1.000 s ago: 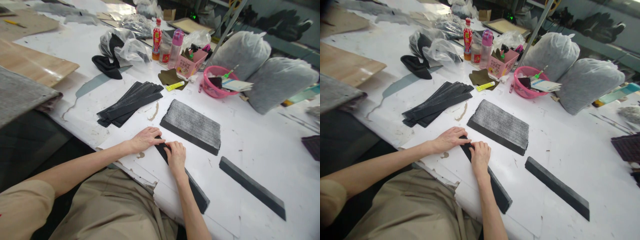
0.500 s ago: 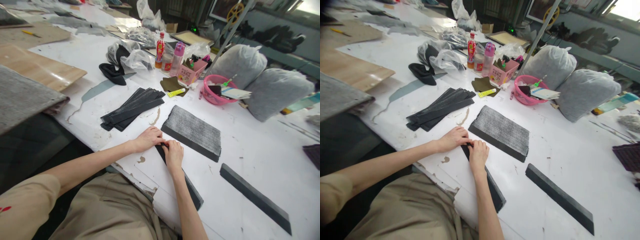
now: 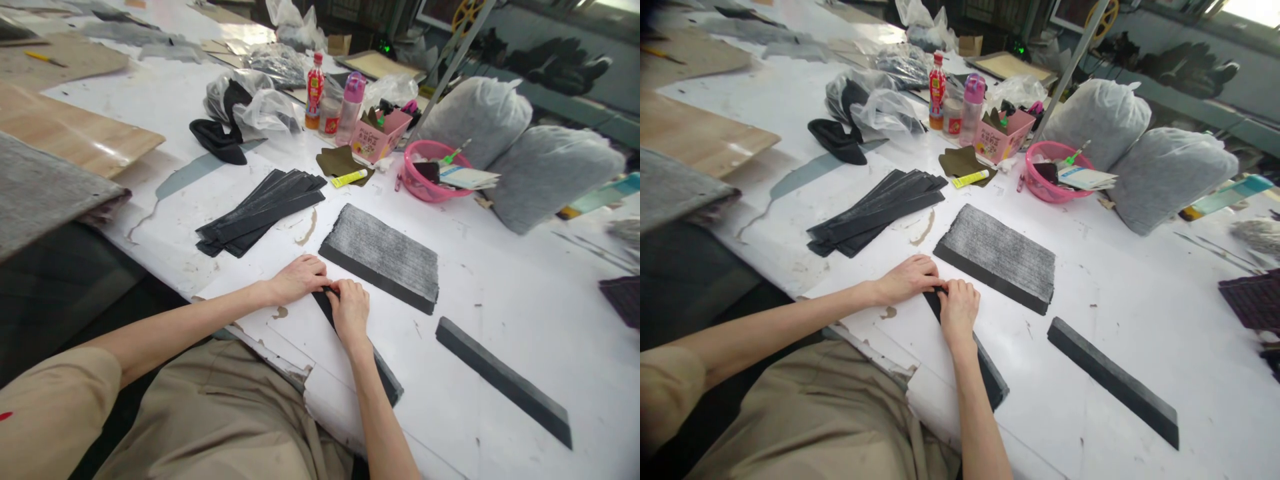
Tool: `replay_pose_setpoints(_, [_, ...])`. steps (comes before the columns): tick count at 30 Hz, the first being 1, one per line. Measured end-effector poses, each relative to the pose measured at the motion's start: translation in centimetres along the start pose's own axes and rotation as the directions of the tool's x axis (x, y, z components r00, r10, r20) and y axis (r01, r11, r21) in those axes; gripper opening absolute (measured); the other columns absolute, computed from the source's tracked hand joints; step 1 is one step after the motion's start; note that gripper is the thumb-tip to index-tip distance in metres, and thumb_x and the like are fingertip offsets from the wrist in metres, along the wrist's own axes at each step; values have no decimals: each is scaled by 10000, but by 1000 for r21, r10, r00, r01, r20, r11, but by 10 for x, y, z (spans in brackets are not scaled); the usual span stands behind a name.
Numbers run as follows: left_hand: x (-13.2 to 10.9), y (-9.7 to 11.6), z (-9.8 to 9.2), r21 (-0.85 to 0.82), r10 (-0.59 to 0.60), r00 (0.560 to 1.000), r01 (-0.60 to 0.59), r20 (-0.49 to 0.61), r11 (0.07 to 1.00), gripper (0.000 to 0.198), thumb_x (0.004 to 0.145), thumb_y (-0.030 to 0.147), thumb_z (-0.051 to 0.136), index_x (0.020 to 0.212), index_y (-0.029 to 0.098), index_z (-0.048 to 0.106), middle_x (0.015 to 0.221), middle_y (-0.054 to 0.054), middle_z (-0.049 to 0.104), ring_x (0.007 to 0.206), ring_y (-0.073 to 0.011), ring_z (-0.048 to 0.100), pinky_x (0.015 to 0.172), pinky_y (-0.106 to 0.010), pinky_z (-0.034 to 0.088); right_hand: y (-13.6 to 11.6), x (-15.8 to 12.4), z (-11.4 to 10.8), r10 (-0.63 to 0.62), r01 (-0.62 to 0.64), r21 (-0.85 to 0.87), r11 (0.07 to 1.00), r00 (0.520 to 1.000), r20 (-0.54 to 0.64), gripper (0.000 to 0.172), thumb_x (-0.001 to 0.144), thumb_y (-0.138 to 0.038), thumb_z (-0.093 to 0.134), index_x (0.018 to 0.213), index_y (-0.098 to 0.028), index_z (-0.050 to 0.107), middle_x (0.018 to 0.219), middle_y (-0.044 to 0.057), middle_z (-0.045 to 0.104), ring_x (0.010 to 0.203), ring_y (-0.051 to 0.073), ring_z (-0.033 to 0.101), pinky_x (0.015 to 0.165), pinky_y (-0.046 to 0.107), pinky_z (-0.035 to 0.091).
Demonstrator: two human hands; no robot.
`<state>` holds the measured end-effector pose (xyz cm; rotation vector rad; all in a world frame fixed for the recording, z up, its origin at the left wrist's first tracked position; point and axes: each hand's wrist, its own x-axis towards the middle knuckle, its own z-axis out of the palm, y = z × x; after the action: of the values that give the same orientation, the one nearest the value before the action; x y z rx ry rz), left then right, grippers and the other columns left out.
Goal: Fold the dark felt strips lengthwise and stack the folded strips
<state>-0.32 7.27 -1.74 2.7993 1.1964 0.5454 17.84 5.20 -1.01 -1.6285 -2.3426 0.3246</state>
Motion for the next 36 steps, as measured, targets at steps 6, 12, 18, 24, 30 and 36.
replay_pose_setpoints(6, [-2,2,-2,-11,-44,999,44,4,999,139,912,266,571,971,255,696,888,-35,570,905,-179,467,863,-327,354,6,-8,-4,0,1,54,999,1000,-14,24,907,-208,581,891,-221,592,904,15,636,880,201,521,802,325,327])
replay_pose_setpoints(12, [-6,3,1,32,-8,1000,7,12,999,223,936,266,529,1096,329,671,940,-41,559,957,-190,454,927,-356,338,9,-16,-2,-6,7,46,999,1000,-25,36,904,-195,581,875,-215,580,904,21,630,884,207,513,799,326,330])
replay_pose_setpoints(18, [-4,-11,-7,38,21,1000,-22,23,999,228,931,234,533,1095,310,672,1016,-48,574,1013,-189,467,959,-361,348,-2,0,6,24,-24,16,1000,999,-23,29,882,-189,612,880,-209,592,900,22,624,884,216,500,794,325,324])
replay_pose_setpoints(24, [-1,-11,-6,24,62,997,-63,54,998,198,938,199,512,1071,213,659,930,-51,608,956,-172,518,899,-332,390,-4,7,8,7,-7,-7,1000,999,-39,20,896,-215,597,877,-215,592,895,26,619,875,220,496,775,325,324])
replay_pose_setpoints(30, [-3,-4,-6,83,11,999,-14,40,996,180,931,237,533,1047,257,670,907,-45,585,925,-183,498,867,-333,382,5,-7,2,-9,10,34,999,1000,-25,28,901,-192,583,893,-218,591,906,22,622,887,207,510,796,315,334])
replay_pose_setpoints(36, [-3,4,-2,71,96,994,-100,56,992,210,934,185,515,1110,207,627,975,-62,591,1005,-186,508,934,-341,370,7,-12,1,-20,20,2,1000,999,-31,26,903,-194,578,888,-215,582,901,23,616,884,207,498,805,323,333])
